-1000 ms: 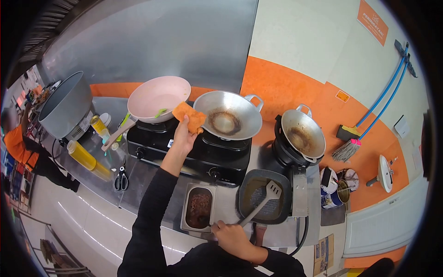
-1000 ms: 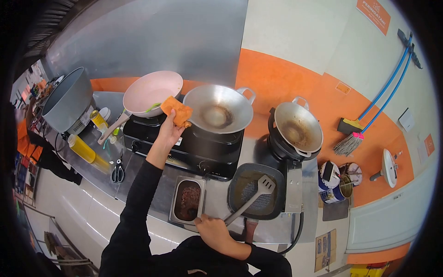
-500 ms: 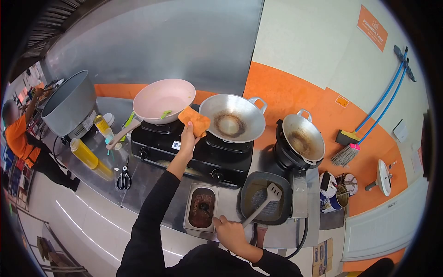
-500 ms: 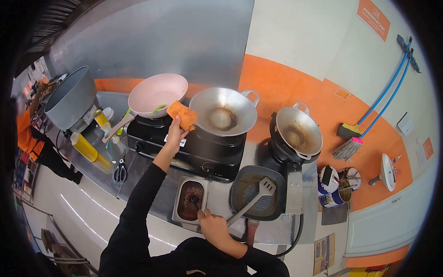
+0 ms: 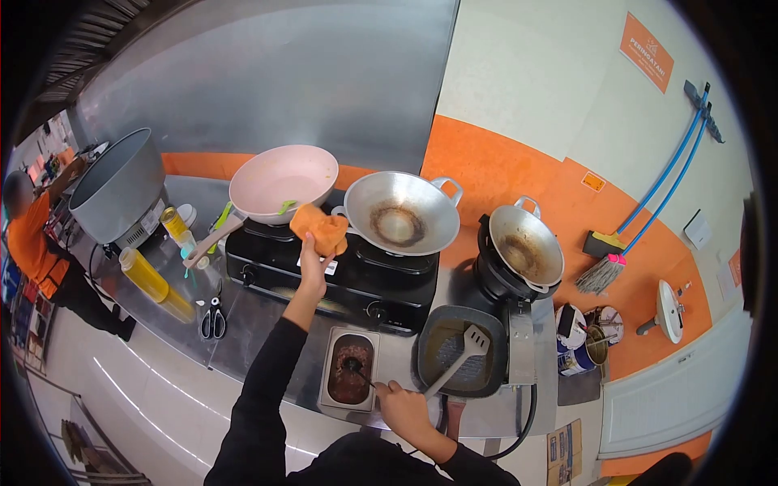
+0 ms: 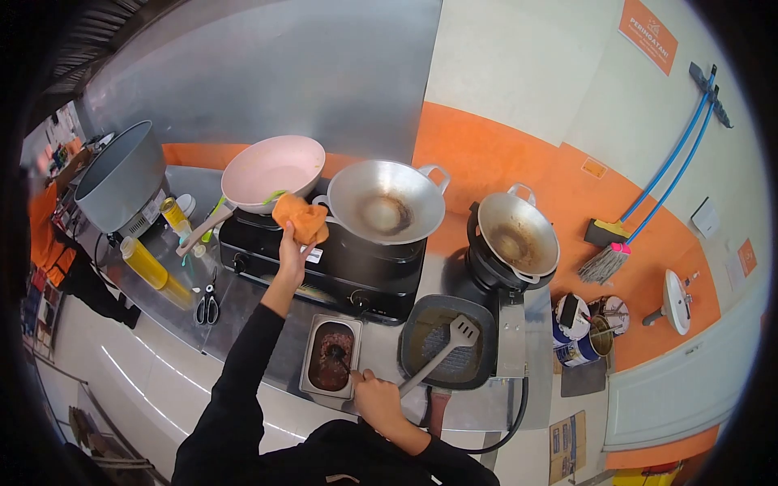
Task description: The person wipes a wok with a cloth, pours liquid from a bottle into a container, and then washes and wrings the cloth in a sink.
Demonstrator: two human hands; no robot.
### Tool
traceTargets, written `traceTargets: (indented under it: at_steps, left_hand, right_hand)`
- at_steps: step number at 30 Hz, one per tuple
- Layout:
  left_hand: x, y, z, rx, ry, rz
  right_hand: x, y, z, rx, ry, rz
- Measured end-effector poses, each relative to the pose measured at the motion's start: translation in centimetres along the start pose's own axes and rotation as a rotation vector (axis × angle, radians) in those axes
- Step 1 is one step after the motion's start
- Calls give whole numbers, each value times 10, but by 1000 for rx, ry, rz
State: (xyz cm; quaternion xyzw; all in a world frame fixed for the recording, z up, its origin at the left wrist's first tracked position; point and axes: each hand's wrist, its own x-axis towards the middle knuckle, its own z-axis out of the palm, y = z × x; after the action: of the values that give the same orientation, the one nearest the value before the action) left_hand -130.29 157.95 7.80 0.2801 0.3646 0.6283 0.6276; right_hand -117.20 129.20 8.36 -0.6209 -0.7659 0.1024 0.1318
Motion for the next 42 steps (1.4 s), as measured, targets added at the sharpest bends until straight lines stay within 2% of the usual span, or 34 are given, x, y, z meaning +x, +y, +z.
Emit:
traceTargets:
  at_steps: [3,6,8,9,10,11,12,14,18,20,21,23,24,26,28,29,30,32,34,36,37,38,39,41,42]
  left_hand:
    - [-33,5,-30,134,88,-149]
    - [-61,9,-70,203,29,-103]
    - [-62,7,-108,584,-23,-208]
    - [-51,-11,-137,582,-11,-208]
    - [-30,-42,-172,853,-38,18]
    - [-31,-40,-175,1122,-66,247]
    - [-36,-40,-179,1126,-50,244]
    - [-53,-40,-167,1127,-214,351]
    - [-88,-13,-174,1026,-236,426]
    - [-108,9,-190,988,-252,217]
    - [-115,21,-202,995,-235,223]
    - [-125,51,-231,790,-187,108]
    - [-129,70,-248,771,-116,96]
    - [-127,108,-294,743,73,94]
    - [-110,144,-349,771,288,192]
    - [-98,162,-376,808,382,279]
    - [-85,180,-398,819,363,290]
    - [-57,223,-437,784,497,426]
    - [-41,261,-458,751,498,401]
    - [-33,289,-478,717,448,467]
    - [-34,300,-481,705,448,457]
    - [-34,303,-491,701,462,461]
    - [-36,303,-504,708,449,440]
    - [-45,303,-523,711,408,350]
    - [-53,302,-530,704,382,278]
  right_hand:
    - [1,-1,-2,5,7,18]
    - [4,-5,-1,23,33,39]
    - [10,-4,10,28,32,34]
    - [9,-5,9,30,24,24]
    - [8,-9,2,36,27,17]
    - [7,-12,-2,45,31,10]
    - [7,-14,-1,50,23,-3]
    - [4,-16,3,59,28,-6]
    - [7,-17,19,-5,24,42]
    - [2,-16,10,55,51,142]
    - [0,-17,5,61,44,198]
    - [-5,-20,-4,86,71,240]
    - [-7,-23,-8,106,106,227]
    - [-8,-41,-27,-264,304,63]
    - [5,-81,-46,-85,144,367]
    - [19,-108,-56,-21,203,393]
    - [29,-122,-44,82,365,293]
    - [61,-159,-20,236,361,280]
    - [117,-199,31,424,470,139]
    - [195,-260,66,798,281,38]
    - [236,-283,96,881,212,7]
    - [278,-303,137,905,244,-31]
    - [318,-319,174,806,172,25]
    - [386,-351,230,498,257,126]
    - [412,-364,249,355,172,218]
